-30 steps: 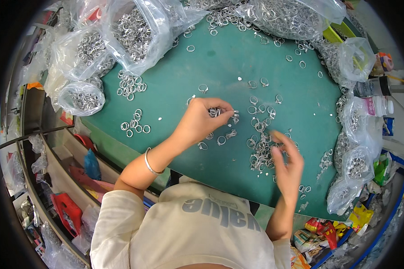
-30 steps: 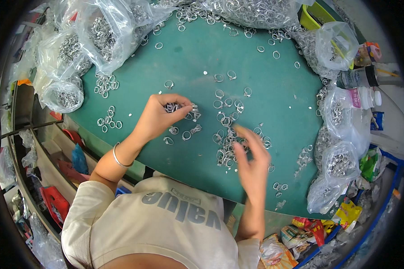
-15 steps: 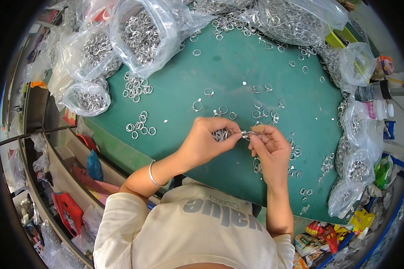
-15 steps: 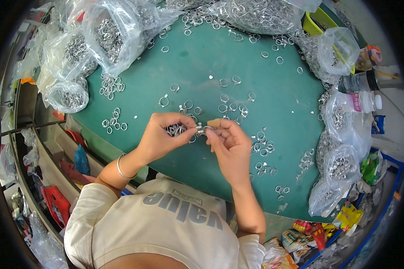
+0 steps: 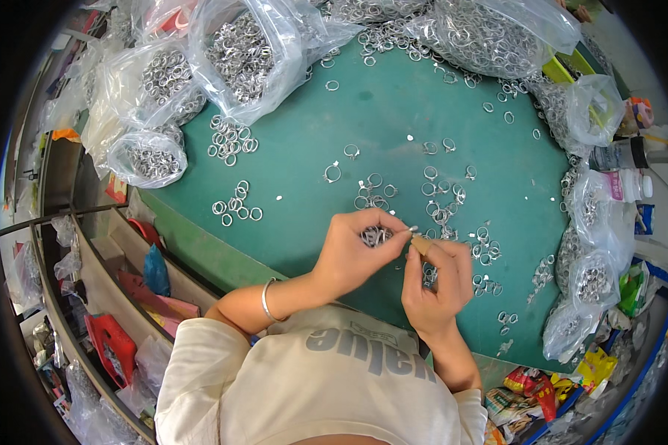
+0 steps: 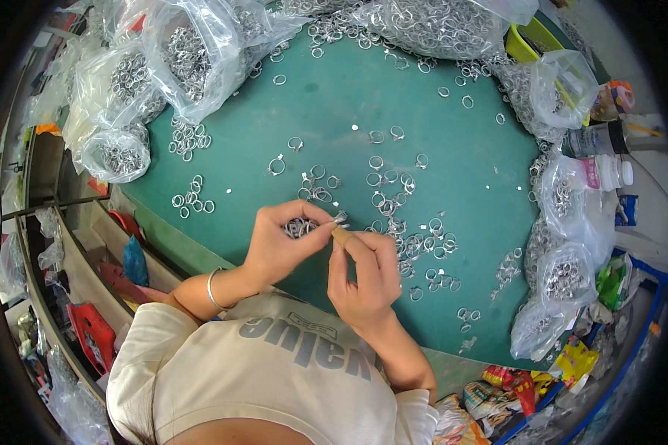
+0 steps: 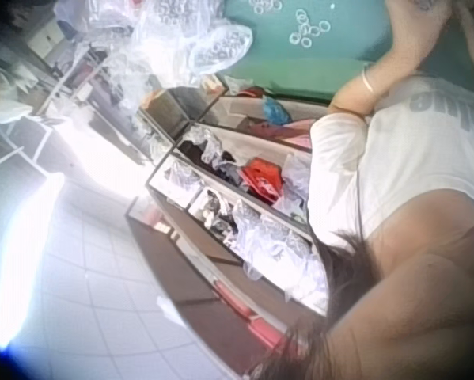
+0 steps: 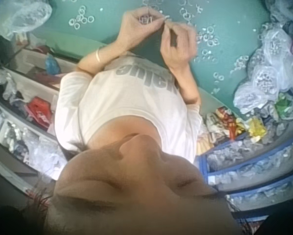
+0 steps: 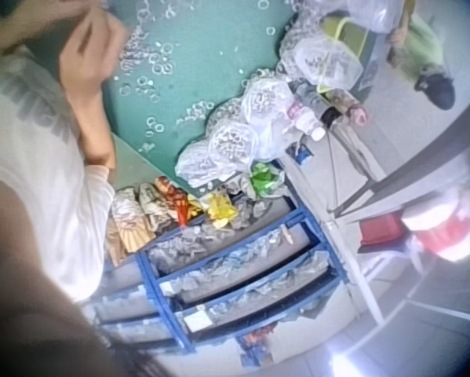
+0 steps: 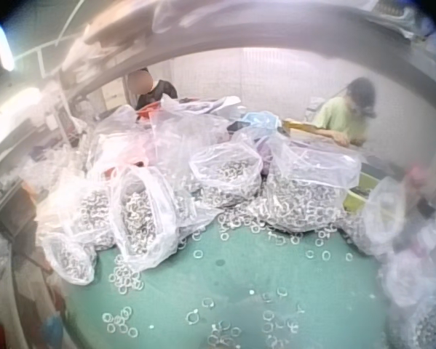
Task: The person sorts small metal rings on a green surface by hand, picking them up individually or in small clusters and placing them into clear plastic bags.
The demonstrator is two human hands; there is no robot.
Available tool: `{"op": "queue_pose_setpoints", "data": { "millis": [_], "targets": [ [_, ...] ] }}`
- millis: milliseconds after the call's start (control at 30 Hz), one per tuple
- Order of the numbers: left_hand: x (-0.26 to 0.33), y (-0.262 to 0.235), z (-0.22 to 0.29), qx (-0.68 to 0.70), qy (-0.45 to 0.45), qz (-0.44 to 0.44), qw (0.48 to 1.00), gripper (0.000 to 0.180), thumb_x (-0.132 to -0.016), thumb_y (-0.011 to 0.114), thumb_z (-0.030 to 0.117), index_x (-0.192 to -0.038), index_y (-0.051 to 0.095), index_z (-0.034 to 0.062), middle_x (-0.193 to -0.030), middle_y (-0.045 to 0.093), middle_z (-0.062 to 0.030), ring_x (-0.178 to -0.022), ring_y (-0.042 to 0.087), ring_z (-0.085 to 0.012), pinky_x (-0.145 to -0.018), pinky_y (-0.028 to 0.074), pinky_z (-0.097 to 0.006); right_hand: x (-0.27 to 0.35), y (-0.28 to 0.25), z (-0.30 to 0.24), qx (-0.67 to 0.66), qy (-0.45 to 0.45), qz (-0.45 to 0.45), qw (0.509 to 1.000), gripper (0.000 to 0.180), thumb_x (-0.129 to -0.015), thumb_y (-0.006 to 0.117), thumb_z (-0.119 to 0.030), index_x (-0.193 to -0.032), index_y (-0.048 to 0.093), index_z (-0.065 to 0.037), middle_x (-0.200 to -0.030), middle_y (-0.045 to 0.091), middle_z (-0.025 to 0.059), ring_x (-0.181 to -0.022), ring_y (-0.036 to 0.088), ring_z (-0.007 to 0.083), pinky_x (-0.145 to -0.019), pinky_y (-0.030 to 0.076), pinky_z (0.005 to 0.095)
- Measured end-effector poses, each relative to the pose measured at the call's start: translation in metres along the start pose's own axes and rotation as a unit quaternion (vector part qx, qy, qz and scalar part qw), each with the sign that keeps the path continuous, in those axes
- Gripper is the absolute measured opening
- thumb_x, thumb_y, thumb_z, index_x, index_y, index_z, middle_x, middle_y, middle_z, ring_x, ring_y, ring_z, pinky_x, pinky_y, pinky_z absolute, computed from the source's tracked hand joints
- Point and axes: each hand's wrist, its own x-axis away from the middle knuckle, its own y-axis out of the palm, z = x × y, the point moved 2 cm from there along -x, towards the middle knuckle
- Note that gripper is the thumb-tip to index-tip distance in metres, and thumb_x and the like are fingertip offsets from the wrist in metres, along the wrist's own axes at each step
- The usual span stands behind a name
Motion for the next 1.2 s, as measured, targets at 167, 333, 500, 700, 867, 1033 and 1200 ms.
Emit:
{"op": "queue_pose_setpoints", "data": {
  "millis": [167,333,500,700,867,1033,1200],
  "targets": [
    [0.006,0.005,-0.008,0.354,-0.327,-0.074,0.873,0.012,-0.088,0.065,0.012,-0.085,0.062,0.0009,-0.068,0.055,-0.0023,-0.055,0.044,-0.0058,-0.045,0.031,-0.018,0.013,0.003,0.010,-0.118,0.072,0.030,0.990,0.020,-0.074,0.066,0.012,-0.093,0.062,0.005,-0.087,0.058,0.0137,-0.070,0.058,0.0177,-0.057,0.049,0.0261],
    [-0.005,0.005,-0.019,0.401,-0.339,-0.001,0.851,0.012,-0.087,0.065,0.012,-0.086,0.063,0.0007,-0.068,0.055,-0.0026,-0.055,0.044,-0.0055,-0.044,0.033,-0.019,0.018,-0.003,0.015,-0.110,0.084,-0.008,0.990,0.021,-0.076,0.065,0.011,-0.096,0.062,0.004,-0.093,0.058,0.0142,-0.069,0.057,0.0173,-0.055,0.048,0.0258],
    [-0.010,0.002,-0.010,0.153,-0.257,-0.084,0.950,0.012,-0.084,0.069,0.010,-0.087,0.065,-0.0013,-0.068,0.059,-0.0031,-0.053,0.048,-0.0054,-0.044,0.034,-0.018,-0.002,-0.020,0.034,-0.035,0.203,-0.129,0.970,0.028,-0.078,0.068,0.003,-0.105,0.062,0.000,-0.103,0.060,0.0094,-0.067,0.055,0.0141,-0.054,0.046,0.0253],
    [-0.016,0.018,-0.011,0.121,-0.295,-0.164,0.933,0.016,-0.080,0.072,0.011,-0.088,0.068,-0.0016,-0.067,0.060,-0.0030,-0.052,0.048,-0.0040,-0.043,0.034,-0.018,0.003,-0.030,0.054,-0.238,0.306,-0.150,0.910,0.013,-0.086,0.060,0.001,-0.099,0.064,0.000,-0.085,0.063,0.0080,-0.071,0.061,0.0115,-0.053,0.046,0.0226],
    [-0.035,0.036,-0.002,0.022,-0.215,-0.206,0.954,0.017,-0.081,0.069,0.013,-0.088,0.070,-0.0019,-0.071,0.064,-0.0018,-0.061,0.053,-0.0060,-0.055,0.043,-0.022,-0.008,-0.052,0.067,-0.230,0.323,-0.203,0.895,0.011,-0.087,0.059,0.001,-0.098,0.063,0.001,-0.088,0.063,0.0063,-0.072,0.059,0.0098,-0.054,0.047,0.0216],
    [-0.052,0.060,0.002,-0.001,-0.094,-0.239,0.966,0.013,-0.080,0.069,0.009,-0.088,0.069,-0.0021,-0.071,0.064,-0.0011,-0.067,0.056,-0.0056,-0.061,0.046,-0.023,-0.017,-0.072,0.079,-0.228,0.326,-0.171,0.902,0.010,-0.086,0.063,-0.001,-0.096,0.065,0.000,-0.085,0.064,0.0036,-0.068,0.056,0.0045,-0.051,0.045,0.0190],
    [-0.076,0.048,0.005,-0.165,-0.026,-0.168,0.971,0.014,-0.078,0.070,0.006,-0.092,0.070,0.0018,-0.075,0.067,-0.0064,-0.064,0.059,-0.0132,-0.062,0.048,-0.026,-0.056,-0.140,0.097,0.192,0.184,0.026,0.964,0.010,-0.086,0.065,-0.011,-0.092,0.065,-0.004,-0.083,0.066,0.0064,-0.066,0.060,0.0127,-0.055,0.046,0.0279]
  ]
}}
